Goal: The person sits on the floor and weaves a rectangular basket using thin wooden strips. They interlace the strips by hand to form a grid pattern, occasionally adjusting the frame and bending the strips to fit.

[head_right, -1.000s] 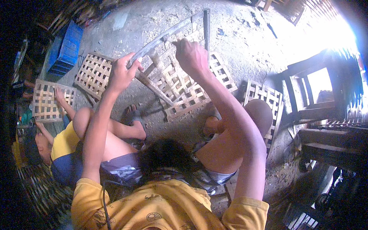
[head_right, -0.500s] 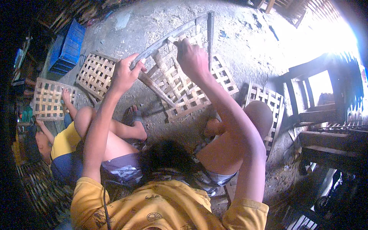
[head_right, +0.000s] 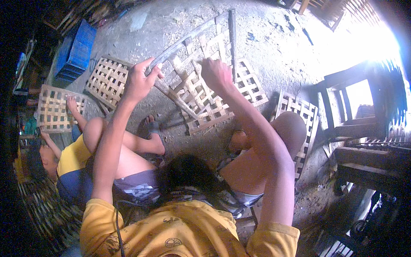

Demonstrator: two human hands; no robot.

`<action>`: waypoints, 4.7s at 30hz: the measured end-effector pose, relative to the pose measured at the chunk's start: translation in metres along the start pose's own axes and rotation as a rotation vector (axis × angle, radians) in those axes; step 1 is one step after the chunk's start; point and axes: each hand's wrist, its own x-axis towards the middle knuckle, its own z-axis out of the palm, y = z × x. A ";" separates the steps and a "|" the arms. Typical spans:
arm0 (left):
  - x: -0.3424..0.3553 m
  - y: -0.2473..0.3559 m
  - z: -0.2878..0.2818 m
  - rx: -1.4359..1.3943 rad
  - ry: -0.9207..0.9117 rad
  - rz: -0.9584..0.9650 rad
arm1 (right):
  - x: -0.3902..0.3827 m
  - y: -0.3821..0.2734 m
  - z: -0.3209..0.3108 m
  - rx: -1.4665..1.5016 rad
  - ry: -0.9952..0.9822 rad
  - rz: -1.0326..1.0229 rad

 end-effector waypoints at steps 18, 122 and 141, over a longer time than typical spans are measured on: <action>-0.007 -0.007 -0.012 0.051 0.001 -0.006 | 0.000 -0.034 -0.037 0.252 0.251 -0.021; 0.010 0.005 -0.009 0.070 -0.068 0.067 | -0.010 0.003 -0.019 0.334 -0.188 0.074; 0.010 0.005 -0.006 0.048 -0.052 0.063 | -0.018 -0.008 -0.017 0.396 -0.134 0.097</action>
